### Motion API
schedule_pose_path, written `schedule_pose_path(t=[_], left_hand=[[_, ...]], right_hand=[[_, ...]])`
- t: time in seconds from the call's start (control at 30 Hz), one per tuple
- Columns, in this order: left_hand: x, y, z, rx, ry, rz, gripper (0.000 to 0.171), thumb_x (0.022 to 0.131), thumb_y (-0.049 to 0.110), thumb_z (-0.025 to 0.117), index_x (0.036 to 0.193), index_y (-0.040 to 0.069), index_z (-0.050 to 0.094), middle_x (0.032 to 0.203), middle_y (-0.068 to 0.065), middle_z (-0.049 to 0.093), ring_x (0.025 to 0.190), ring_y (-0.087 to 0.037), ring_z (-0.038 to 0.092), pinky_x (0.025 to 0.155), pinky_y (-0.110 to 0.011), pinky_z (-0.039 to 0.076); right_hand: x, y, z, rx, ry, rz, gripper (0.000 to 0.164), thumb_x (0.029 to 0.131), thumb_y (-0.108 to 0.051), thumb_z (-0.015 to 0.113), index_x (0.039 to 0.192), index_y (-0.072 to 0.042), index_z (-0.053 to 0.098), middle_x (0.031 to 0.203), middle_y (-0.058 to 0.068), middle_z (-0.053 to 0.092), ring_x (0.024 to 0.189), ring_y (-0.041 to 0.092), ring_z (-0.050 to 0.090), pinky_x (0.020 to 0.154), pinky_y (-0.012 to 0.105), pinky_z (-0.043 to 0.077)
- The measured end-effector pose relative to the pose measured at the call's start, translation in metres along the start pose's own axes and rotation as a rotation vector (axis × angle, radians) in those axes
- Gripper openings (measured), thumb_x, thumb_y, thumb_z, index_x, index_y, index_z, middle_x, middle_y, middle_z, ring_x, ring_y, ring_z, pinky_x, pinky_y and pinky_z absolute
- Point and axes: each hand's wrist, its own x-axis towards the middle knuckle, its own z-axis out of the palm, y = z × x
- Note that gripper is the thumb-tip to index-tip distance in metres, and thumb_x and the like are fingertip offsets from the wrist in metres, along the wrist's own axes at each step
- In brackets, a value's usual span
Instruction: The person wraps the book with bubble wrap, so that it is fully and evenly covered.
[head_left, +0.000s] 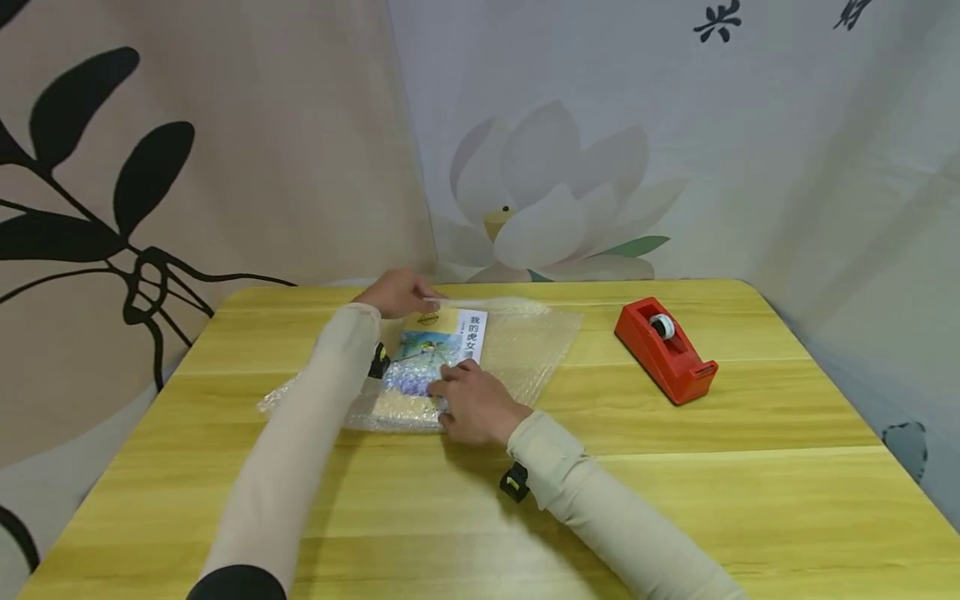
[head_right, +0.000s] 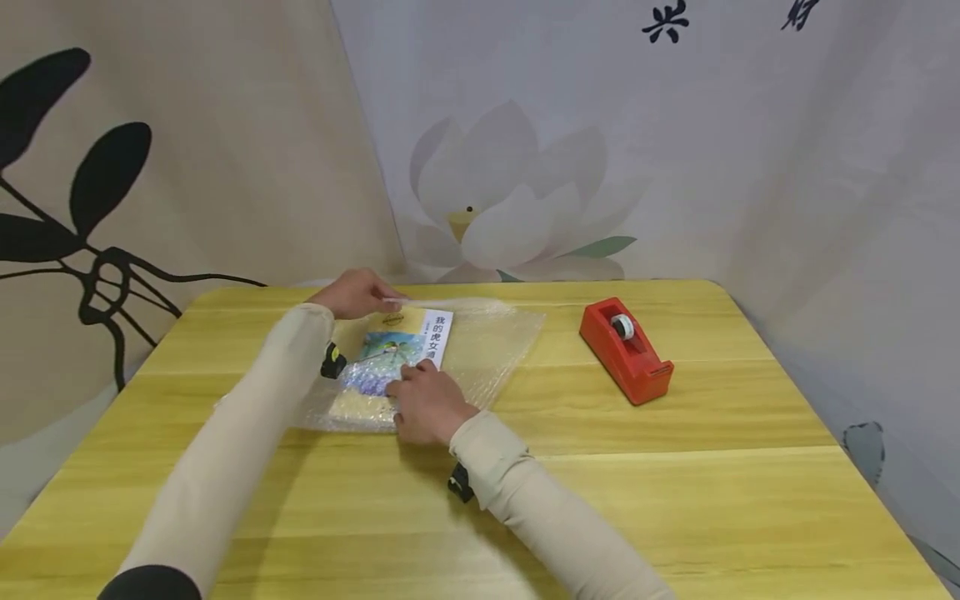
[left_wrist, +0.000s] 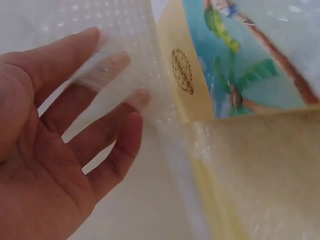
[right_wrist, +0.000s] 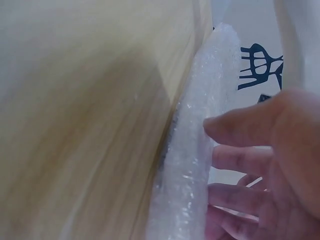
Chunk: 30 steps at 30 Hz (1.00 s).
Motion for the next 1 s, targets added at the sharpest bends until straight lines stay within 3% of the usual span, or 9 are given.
schedule_pose_path(t=[0.07, 0.1, 0.13, 0.2, 0.27, 0.37, 0.67, 0.87, 1.0], left_hand=[[-0.005, 0.006, 0.0, 0.079, -0.028, 0.04, 0.028, 0.098, 0.021, 0.065, 0.123, 0.011, 0.072, 0.126, -0.01, 0.071, 0.065, -0.018, 0.05, 0.069, -0.033, 0.049], [-0.007, 0.008, 0.001, 0.103, -0.042, 0.055, 0.027, 0.098, 0.021, 0.066, 0.122, 0.012, 0.073, 0.125, -0.009, 0.072, 0.061, -0.017, 0.042, 0.065, -0.031, 0.045], [-0.009, 0.01, 0.003, 0.131, -0.053, 0.071, 0.027, 0.097, 0.02, 0.066, 0.122, 0.012, 0.073, 0.124, -0.009, 0.073, 0.06, -0.016, 0.043, 0.064, -0.029, 0.044], [-0.014, 0.013, 0.006, 0.172, -0.072, 0.072, 0.027, 0.096, 0.02, 0.068, 0.121, 0.014, 0.073, 0.124, -0.007, 0.073, 0.07, -0.016, 0.059, 0.068, -0.027, 0.048], [-0.018, 0.014, 0.011, 0.203, -0.079, 0.076, 0.026, 0.095, 0.02, 0.069, 0.119, 0.015, 0.074, 0.125, -0.004, 0.072, 0.09, -0.021, 0.07, 0.074, -0.028, 0.054], [-0.022, 0.014, 0.017, 0.237, -0.092, 0.084, 0.024, 0.094, 0.021, 0.071, 0.117, 0.015, 0.076, 0.126, -0.002, 0.072, 0.109, -0.026, 0.071, 0.079, -0.031, 0.057], [-0.025, 0.013, 0.027, 0.309, -0.074, 0.106, 0.023, 0.092, 0.021, 0.073, 0.114, 0.013, 0.076, 0.127, -0.003, 0.071, 0.118, -0.024, 0.069, 0.096, -0.038, 0.058], [-0.028, 0.011, 0.033, 0.31, -0.064, 0.104, 0.022, 0.092, 0.02, 0.073, 0.111, 0.01, 0.077, 0.134, -0.004, 0.067, 0.121, -0.027, 0.067, 0.1, -0.04, 0.056], [-0.032, 0.01, 0.035, 0.327, -0.062, 0.127, 0.021, 0.092, 0.021, 0.072, 0.11, 0.01, 0.078, 0.134, -0.003, 0.066, 0.115, -0.027, 0.07, 0.097, -0.036, 0.058]], right_hand=[[0.0, 0.001, -0.001, 0.003, -0.001, 0.005, 0.044, 0.098, -0.03, 0.06, 0.141, -0.02, 0.058, 0.155, 0.01, 0.048, 0.146, 0.028, 0.043, 0.125, 0.037, 0.03], [-0.001, 0.001, -0.001, 0.004, -0.001, 0.004, 0.043, 0.098, -0.03, 0.06, 0.14, -0.02, 0.058, 0.155, 0.01, 0.049, 0.146, 0.028, 0.043, 0.125, 0.037, 0.03], [-0.001, 0.002, -0.001, 0.005, 0.001, 0.003, 0.043, 0.098, -0.03, 0.06, 0.14, -0.02, 0.059, 0.155, 0.01, 0.049, 0.146, 0.029, 0.043, 0.125, 0.038, 0.03], [-0.001, 0.003, -0.001, 0.012, 0.003, 0.001, 0.043, 0.098, -0.03, 0.06, 0.14, -0.02, 0.059, 0.155, 0.01, 0.049, 0.146, 0.029, 0.043, 0.125, 0.038, 0.03], [-0.001, 0.003, -0.001, 0.014, 0.006, -0.008, 0.043, 0.098, -0.03, 0.061, 0.139, -0.019, 0.06, 0.154, 0.01, 0.05, 0.146, 0.028, 0.043, 0.125, 0.038, 0.03], [0.001, 0.004, 0.001, 0.022, 0.013, -0.029, 0.042, 0.097, -0.029, 0.061, 0.138, -0.017, 0.061, 0.152, 0.01, 0.053, 0.145, 0.027, 0.045, 0.124, 0.039, 0.031], [0.002, 0.003, -0.002, 0.018, 0.006, -0.02, 0.044, 0.097, -0.03, 0.062, 0.139, -0.018, 0.06, 0.152, 0.01, 0.052, 0.144, 0.028, 0.046, 0.123, 0.038, 0.031], [0.004, 0.009, -0.007, 0.104, -0.036, -0.04, 0.042, 0.097, -0.027, 0.064, 0.138, -0.016, 0.061, 0.15, 0.011, 0.055, 0.144, 0.029, 0.045, 0.123, 0.04, 0.033], [0.006, 0.017, -0.014, 0.176, -0.07, -0.08, 0.044, 0.097, -0.019, 0.064, 0.14, -0.013, 0.06, 0.148, 0.012, 0.057, 0.142, 0.03, 0.048, 0.121, 0.041, 0.037]])
